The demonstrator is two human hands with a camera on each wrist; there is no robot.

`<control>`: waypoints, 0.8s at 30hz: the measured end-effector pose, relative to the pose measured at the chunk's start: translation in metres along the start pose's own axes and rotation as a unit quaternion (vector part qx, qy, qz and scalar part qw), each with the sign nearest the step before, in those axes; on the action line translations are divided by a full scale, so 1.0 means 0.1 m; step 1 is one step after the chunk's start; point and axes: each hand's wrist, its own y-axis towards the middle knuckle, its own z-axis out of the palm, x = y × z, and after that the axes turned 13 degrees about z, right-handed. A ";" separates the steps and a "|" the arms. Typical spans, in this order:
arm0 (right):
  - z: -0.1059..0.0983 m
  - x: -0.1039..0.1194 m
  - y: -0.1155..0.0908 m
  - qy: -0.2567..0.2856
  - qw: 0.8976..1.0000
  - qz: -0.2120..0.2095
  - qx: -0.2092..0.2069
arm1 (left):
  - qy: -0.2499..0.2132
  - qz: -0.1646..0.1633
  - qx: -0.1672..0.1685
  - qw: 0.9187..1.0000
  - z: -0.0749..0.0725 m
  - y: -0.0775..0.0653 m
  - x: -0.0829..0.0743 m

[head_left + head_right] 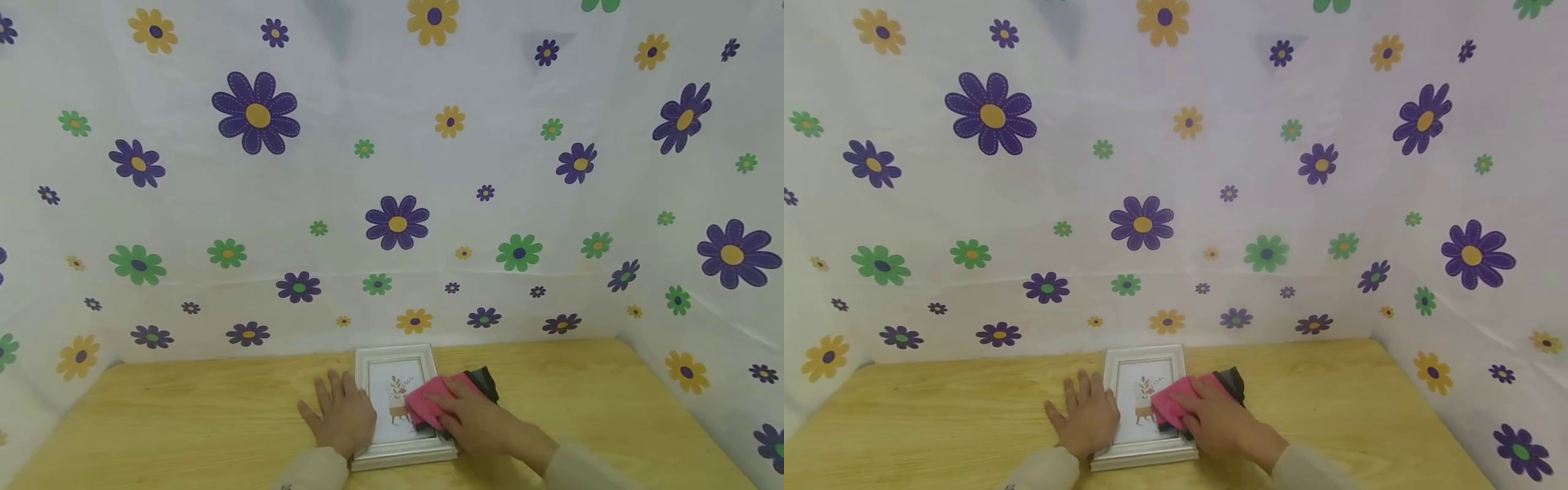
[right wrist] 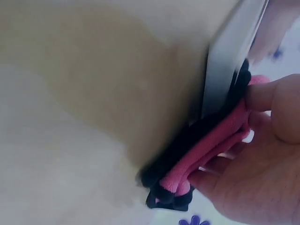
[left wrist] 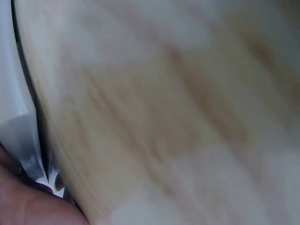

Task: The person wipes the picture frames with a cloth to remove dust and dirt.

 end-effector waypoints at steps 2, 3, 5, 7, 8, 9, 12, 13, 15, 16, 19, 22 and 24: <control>0.02 0.01 -0.16 -0.014 1.000 -0.013 0.003 | 0.003 0.004 -0.005 1.000 -0.01 0.00 0.01; 0.02 0.01 -0.20 -0.021 1.000 -0.015 0.002 | 0.005 0.005 -0.008 1.000 -0.02 0.00 0.01; 0.04 0.01 -0.17 -0.040 0.999 -0.014 -0.013 | 0.007 0.009 -0.014 1.000 -0.05 0.00 0.02; 0.04 -0.01 -0.01 -0.049 0.998 -0.007 -0.039 | 0.005 0.012 -0.014 1.000 -0.09 0.00 0.01; 0.04 -0.01 0.10 -0.050 0.997 0.000 -0.056 | 0.003 0.012 -0.013 1.000 -0.10 0.00 0.01; 0.05 -0.01 0.23 -0.056 0.996 0.011 -0.073 | 0.004 0.013 -0.010 1.000 -0.11 0.00 0.00; 0.06 0.01 0.59 -0.049 0.992 0.052 -0.106 | 0.011 0.010 0.002 1.000 -0.10 0.00 -0.01; 0.07 0.01 0.68 -0.043 0.991 0.065 -0.108 | 0.016 0.010 0.004 1.000 -0.09 -0.01 -0.01; 0.06 0.01 0.74 -0.022 0.991 0.081 -0.102 | 0.019 0.008 0.001 1.000 -0.06 -0.01 -0.02; 0.05 0.00 0.72 -0.010 0.993 0.079 -0.092 | 0.017 0.008 -0.003 1.000 -0.05 -0.01 -0.03; 0.00 -0.03 0.45 0.015 0.998 0.040 -0.043 | 0.016 0.009 -0.009 1.000 -0.03 -0.01 -0.04; -0.01 -0.05 0.07 0.015 1.000 -0.001 0.007 | 0.016 0.009 -0.010 1.000 -0.03 -0.02 -0.04; 0.02 -0.03 -0.11 -0.004 1.000 -0.020 0.014 | 0.020 0.009 -0.011 1.000 -0.04 -0.03 -0.04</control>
